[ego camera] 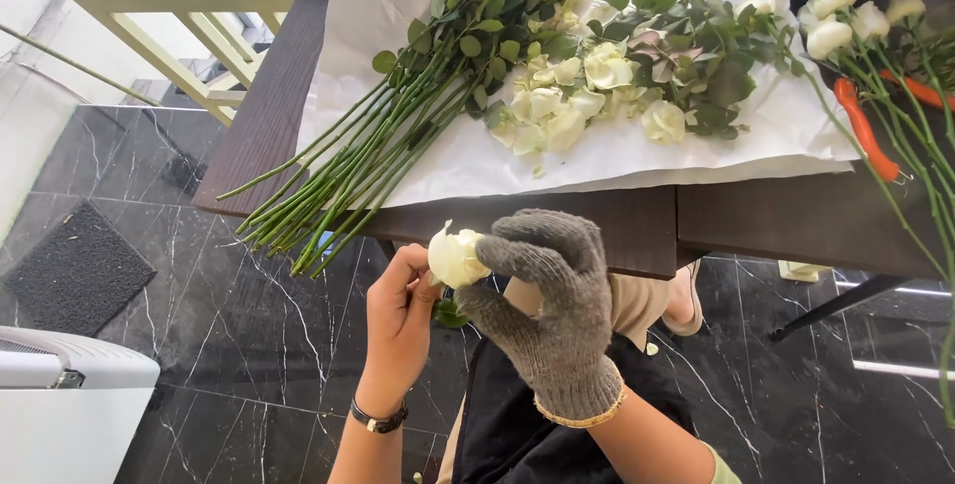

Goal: The person strips outer petals from white roses by hand and using a gloved hand to prepare them for an arrangement.

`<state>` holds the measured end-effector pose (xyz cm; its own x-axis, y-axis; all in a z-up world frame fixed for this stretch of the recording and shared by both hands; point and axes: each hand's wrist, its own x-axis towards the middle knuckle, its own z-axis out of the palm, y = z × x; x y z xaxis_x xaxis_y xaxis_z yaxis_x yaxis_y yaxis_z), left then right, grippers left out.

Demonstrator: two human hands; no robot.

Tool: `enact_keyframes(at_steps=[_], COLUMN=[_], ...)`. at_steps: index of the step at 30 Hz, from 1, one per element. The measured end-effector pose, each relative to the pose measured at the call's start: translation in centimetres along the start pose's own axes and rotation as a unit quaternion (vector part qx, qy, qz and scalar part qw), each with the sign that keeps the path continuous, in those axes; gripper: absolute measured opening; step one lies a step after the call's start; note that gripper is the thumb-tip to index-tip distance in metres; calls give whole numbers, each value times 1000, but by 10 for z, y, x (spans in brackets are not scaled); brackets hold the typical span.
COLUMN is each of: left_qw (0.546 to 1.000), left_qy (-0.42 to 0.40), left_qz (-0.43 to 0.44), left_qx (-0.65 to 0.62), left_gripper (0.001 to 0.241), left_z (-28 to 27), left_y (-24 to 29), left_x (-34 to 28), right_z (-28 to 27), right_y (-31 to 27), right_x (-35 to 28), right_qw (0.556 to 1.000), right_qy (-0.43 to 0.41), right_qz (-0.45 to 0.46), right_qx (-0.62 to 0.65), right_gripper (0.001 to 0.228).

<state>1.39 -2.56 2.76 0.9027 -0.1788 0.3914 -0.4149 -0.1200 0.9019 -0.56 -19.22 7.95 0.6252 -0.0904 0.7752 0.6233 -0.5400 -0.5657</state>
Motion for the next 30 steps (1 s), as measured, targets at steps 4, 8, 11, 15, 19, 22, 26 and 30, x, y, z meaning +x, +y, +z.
enact_keyframes(at_steps=[4,8,11,15,19,22,26,30], left_qw=[1000,1000,999,998,998,997,994,992], left_qy=[2,7,5,-16,-15,-9,-5,-2], left_qz=[4,0,-18,-43,-58,-73,-106,-117], left_qx=[-10,15,41,32,34,31,-32,-50], left_gripper=[16,16,18,24,23,24,27,25], left_z=[7,11,10,9,10,7,-4,-9], left_y=[-3,-1,0,3,1,-7,-17,-17], left_x=[-4,-5,-5,-3,-3,-3,0,0], right_z=[-5,-11,-12,-11,-8,-3,-5,-24], right_y=[-4,0,4,1,-2,6,18,76], right_x=[2,3,-1,-7,-11,-21,-18,7], right_qw=[1000,999,996,992,998,998,996,926], right_qy=[20,-25,-47,-45,-28,-15,64,248], right_qz=[18,39,54,71,22,-65,-17,-123], right_qx=[4,28,56,98,43,-2,64,-258], right_gripper=[27,18,17,18,18,11,26,28])
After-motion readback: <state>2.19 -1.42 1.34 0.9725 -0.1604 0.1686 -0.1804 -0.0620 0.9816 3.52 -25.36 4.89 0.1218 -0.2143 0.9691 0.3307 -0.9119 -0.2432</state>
